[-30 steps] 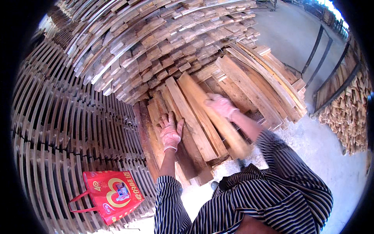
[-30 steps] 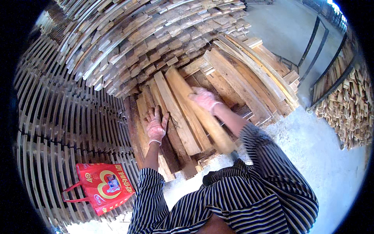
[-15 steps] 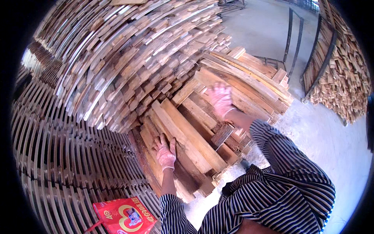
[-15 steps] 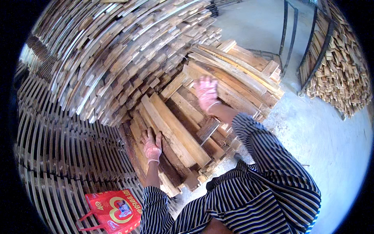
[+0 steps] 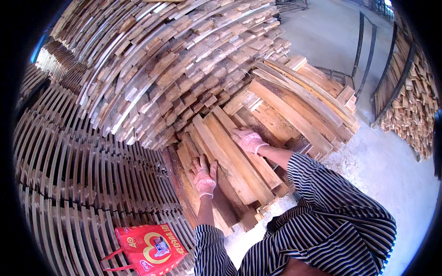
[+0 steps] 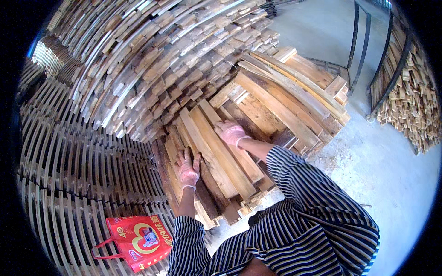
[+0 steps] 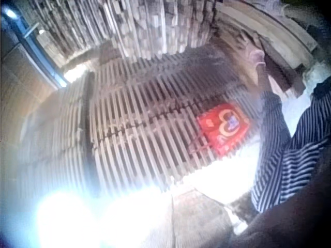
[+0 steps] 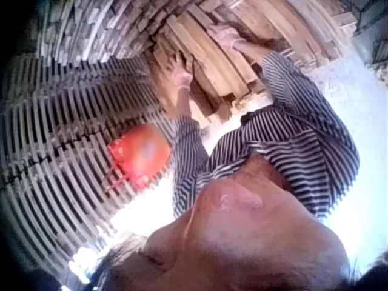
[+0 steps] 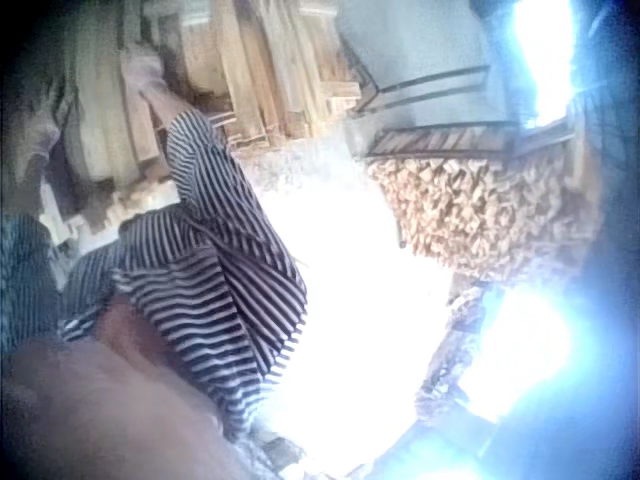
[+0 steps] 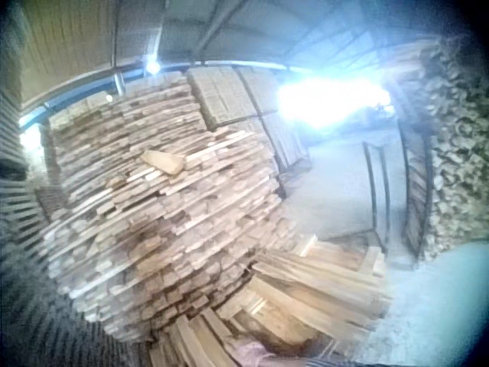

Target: The person repeatedly picks up bundles of wooden planks from a large pile and stacks them onto a metal rack. They handle the wood by hand, arranging the planks in layers to build up the stack.

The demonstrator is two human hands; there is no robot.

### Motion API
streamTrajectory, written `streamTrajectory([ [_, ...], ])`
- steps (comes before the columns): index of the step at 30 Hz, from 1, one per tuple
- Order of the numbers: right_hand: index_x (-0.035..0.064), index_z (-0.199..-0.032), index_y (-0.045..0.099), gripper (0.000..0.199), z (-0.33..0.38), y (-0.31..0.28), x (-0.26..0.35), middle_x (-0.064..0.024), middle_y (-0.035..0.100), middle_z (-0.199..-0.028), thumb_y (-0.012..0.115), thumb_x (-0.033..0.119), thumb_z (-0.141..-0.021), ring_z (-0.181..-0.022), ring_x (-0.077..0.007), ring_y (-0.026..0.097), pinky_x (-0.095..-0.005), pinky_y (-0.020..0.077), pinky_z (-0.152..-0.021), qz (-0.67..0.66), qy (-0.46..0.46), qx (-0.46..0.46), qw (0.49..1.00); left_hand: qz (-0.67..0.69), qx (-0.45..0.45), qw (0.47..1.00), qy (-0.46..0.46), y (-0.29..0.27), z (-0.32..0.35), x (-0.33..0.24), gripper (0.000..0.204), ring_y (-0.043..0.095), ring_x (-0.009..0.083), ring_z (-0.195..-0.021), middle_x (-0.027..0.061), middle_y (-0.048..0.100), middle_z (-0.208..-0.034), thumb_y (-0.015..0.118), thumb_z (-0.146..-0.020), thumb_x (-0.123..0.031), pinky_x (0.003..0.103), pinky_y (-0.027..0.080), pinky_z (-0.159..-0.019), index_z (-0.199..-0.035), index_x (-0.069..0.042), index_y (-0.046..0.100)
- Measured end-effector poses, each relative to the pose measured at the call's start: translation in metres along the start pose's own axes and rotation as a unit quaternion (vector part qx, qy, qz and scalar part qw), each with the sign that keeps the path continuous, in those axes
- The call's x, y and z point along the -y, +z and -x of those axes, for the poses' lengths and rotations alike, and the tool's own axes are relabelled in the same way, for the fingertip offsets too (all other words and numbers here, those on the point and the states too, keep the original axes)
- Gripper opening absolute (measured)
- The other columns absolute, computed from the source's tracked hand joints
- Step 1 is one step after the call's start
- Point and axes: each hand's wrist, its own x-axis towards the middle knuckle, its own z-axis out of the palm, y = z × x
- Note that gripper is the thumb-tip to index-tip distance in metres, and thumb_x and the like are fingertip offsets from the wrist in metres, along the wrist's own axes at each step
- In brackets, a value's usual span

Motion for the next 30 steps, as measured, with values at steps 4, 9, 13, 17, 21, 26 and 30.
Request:
streamTrajectory([
  [4, 0.0129, -0.131, 0.058, 0.041, -0.007, -0.045, -0.061, -0.0126, 0.061, -0.120, 0.053, 0.028, -0.094, -0.112, -0.0332, 0.059, -0.0506, 0.0457, -0.091, 0.323, -0.015, -0.162, 0.932, -0.011, -0.009, 1.000, 0.013, 0.004, -0.002, 0.002, 0.077, 0.028, 0.0481, -0.145, 0.0245, 0.035, -0.155, 0.044, -0.098, -0.065, 0.061, 0.021, -0.119, -0.154, -0.013, 0.036],
  [9, 0.0101, -0.132, 0.055, 0.047, -0.001, -0.112, -0.121, -0.0156, 0.062, -0.112, 0.064, 0.014, -0.086, -0.109, -0.0279, 0.060, -0.0441, 0.0524, -0.083, 0.436, 0.057, -0.173, 0.881, -0.009, -0.003, 1.000, 0.004, 0.009, -0.003, 0.005, 0.078, 0.026, 0.0499, -0.145, 0.0243, 0.034, -0.157, 0.044, -0.097, -0.066, 0.060, 0.019, -0.120, -0.154, -0.013, 0.036],
  [13, 0.0072, -0.140, 0.051, 0.062, 0.011, -0.132, -0.097, -0.0193, 0.062, -0.111, 0.070, 0.024, -0.083, -0.106, -0.0345, 0.063, -0.0470, 0.0532, -0.090, 0.280, 0.064, -0.057, 0.956, -0.028, -0.015, 0.999, 0.002, 0.007, -0.002, 0.003, 0.077, 0.027, 0.0494, -0.145, 0.0233, 0.034, -0.157, 0.044, -0.097, -0.065, 0.061, 0.019, -0.120, -0.153, -0.013, 0.037],
  [17, 0.0045, -0.139, 0.053, 0.069, 0.016, -0.111, -0.043, -0.0251, 0.061, -0.117, 0.069, 0.042, -0.083, -0.110, -0.0419, 0.061, -0.0489, 0.0525, -0.094, 0.114, 0.007, 0.011, 0.993, -0.028, -0.009, 1.000, 0.004, 0.001, -0.001, -0.002, 0.075, 0.030, 0.0474, -0.144, 0.0230, 0.035, -0.156, 0.044, -0.098, -0.064, 0.062, 0.020, -0.118, -0.152, -0.012, 0.039],
  [21, 0.0034, -0.130, 0.059, 0.058, -0.016, -0.037, 0.017, -0.0253, 0.058, -0.124, 0.064, 0.044, -0.090, -0.116, -0.0404, 0.058, -0.0509, 0.0505, -0.095, 0.124, 0.003, 0.019, 0.992, -0.014, -0.007, 1.000, 0.013, -0.005, -0.001, -0.005, 0.074, 0.031, 0.0454, -0.143, 0.0233, 0.037, -0.154, 0.044, -0.098, -0.064, 0.060, 0.020, -0.119, -0.151, -0.012, 0.040],
  [26, 0.0032, -0.126, 0.061, 0.049, -0.047, -0.011, 0.007, -0.0242, 0.060, -0.119, 0.056, 0.042, -0.097, -0.115, -0.0408, 0.058, -0.0509, 0.0498, -0.095, 0.029, -0.028, 0.065, 0.997, 0.005, -0.007, 1.000, -0.003, -0.001, -0.002, -0.001, 0.077, 0.031, 0.0485, -0.143, 0.0245, 0.034, -0.157, 0.046, -0.097, -0.064, 0.058, 0.017, -0.122, -0.154, -0.014, 0.038],
  [30, -0.0023, -0.146, 0.039, 0.070, -0.043, -0.077, -0.020, -0.0290, 0.060, -0.114, 0.060, 0.040, -0.095, -0.113, -0.0433, 0.059, -0.0506, 0.0503, -0.096, 0.118, -0.115, 0.056, 0.985, 0.018, -0.023, 0.999, 0.014, 0.010, -0.005, 0.004, 0.076, 0.030, 0.0483, -0.143, 0.0243, 0.036, -0.155, 0.048, -0.097, -0.062, 0.061, 0.020, -0.119, -0.152, -0.011, 0.040],
])
